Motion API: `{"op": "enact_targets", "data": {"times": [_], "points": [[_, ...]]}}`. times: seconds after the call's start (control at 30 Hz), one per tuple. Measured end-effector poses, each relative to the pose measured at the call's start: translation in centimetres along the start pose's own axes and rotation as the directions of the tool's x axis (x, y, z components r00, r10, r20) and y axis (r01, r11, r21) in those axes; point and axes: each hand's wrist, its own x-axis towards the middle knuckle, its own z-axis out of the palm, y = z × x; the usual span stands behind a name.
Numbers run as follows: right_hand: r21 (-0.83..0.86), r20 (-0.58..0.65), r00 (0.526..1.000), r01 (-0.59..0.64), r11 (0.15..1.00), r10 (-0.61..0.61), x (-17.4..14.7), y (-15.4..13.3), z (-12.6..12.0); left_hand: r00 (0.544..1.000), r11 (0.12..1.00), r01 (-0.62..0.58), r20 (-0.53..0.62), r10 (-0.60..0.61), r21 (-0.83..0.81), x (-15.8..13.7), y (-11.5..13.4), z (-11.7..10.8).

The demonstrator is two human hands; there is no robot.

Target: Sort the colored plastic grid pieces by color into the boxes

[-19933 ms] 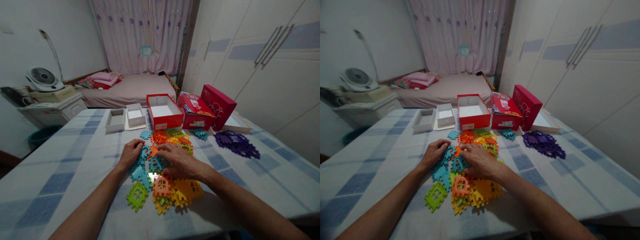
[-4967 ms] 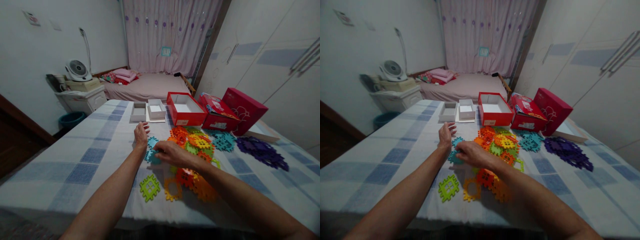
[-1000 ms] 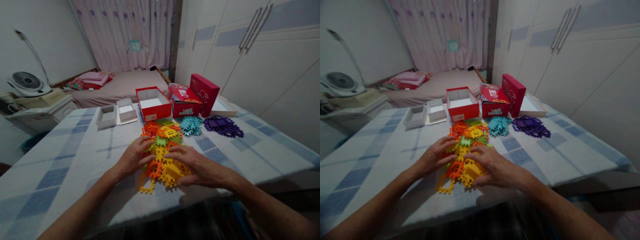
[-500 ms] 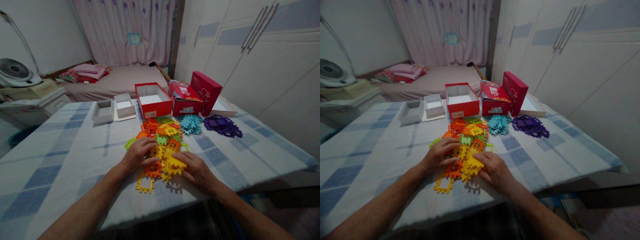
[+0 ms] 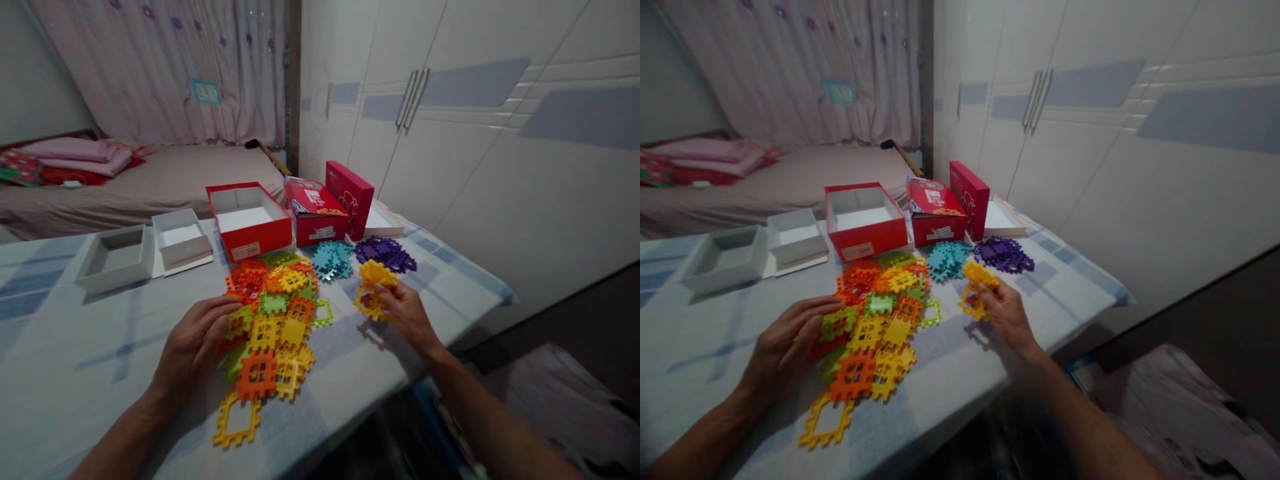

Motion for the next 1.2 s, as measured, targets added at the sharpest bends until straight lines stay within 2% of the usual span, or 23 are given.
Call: {"op": "enact_targets", "data": {"times": [0.07,0.1,0.13,0.2,0.23,0.27,0.33,0.4,0.47,0.53,0.7,0.77,0.9,0.97,1.07,1.13,1.2], "points": [[-0.14,-0.185,0.98,0.045,0.989,-0.071,2.1,0.5,-3.6,0.998,0.998,0.06,-0.03,-0.06,-0.023,-0.1,-0.3,-0.2],[-0.277,-0.279,0.949,0.068,0.959,-0.148,3.3,0.8,-5.6,0.995,0.995,0.091,-0.039,-0.092,-0.032,-0.1,-0.4,-0.2],[-0.448,-0.358,0.9,0.069,0.892,-0.25,4.6,1.2,-7.7,0.991,0.992,0.118,-0.051,-0.121,-0.041,0.0,-0.4,-0.3],[-0.714,-0.448,0.798,-0.048,0.699,-0.403,7.3,2.1,-11.8,0.984,0.986,0.16,-0.067,-0.163,-0.055,0.0,-0.4,-0.3],[-0.799,-0.444,0.788,-0.132,0.587,-0.427,8.5,2.6,-13.6,0.981,0.983,0.174,-0.072,-0.178,-0.059,0.0,-0.4,-0.3],[-0.846,-0.449,0.783,-0.22,0.485,-0.429,9.5,3.2,-15.0,0.98,0.982,0.181,-0.071,-0.186,-0.061,0.1,-0.5,-0.3],[-0.889,-0.429,0.813,-0.303,0.343,-0.394,10.8,4.5,-17.0,0.979,0.98,0.192,-0.059,-0.195,-0.06,0.1,-0.6,-0.3],[-0.927,-0.34,0.883,-0.256,0.275,-0.325,11.3,6.1,-17.6,0.977,0.977,0.205,-0.045,-0.207,-0.056,0.0,-0.7,-0.3],[-0.958,-0.211,0.94,-0.145,0.247,-0.266,11.3,7.9,-17.3,0.976,0.976,0.212,-0.031,-0.213,-0.05,0.0,-0.9,-0.3],[-0.97,-0.13,0.964,-0.074,0.232,-0.233,11.2,9.4,-16.9,0.978,0.978,0.205,-0.02,-0.206,-0.043,0.0,-1.1,-0.4],[-0.965,-0.125,0.974,-0.076,0.251,-0.188,11.3,10.3,-16.7,0.978,0.979,0.204,0.031,-0.204,0.013,0.0,-1.3,-0.7],[-0.969,-0.079,0.977,-0.029,0.246,-0.196,11.3,9.7,-16.7,0.974,0.976,0.213,0.073,-0.215,0.033,0.0,-1.2,-0.8],[-0.974,0.058,0.976,0.101,0.203,-0.21,11.5,8.8,-16.5,0.971,0.974,0.224,0.085,-0.226,0.029,0.0,-1.0,-0.8],[-0.971,0.035,0.98,0.081,0.225,-0.198,11.8,8.9,-16.4,0.968,0.972,0.233,0.09,-0.234,0.022,0.0,-1.0,-0.9],[-0.963,-0.073,0.982,-0.024,0.268,-0.175,12.4,9.1,-16.2,0.961,0.966,0.256,0.103,-0.258,0.028,0.1,-0.9,-0.9],[-0.959,-0.142,0.973,-0.09,0.269,-0.182,12.6,8.9,-15.9,0.961,0.967,0.253,0.109,-0.256,0.042,0.1,-0.9,-0.9],[-0.959,-0.205,0.948,-0.145,0.243,-0.245,12.4,8.3,-15.5,0.968,0.972,0.229,0.095,-0.232,0.046,0.1,-1.0,-0.9]]}}
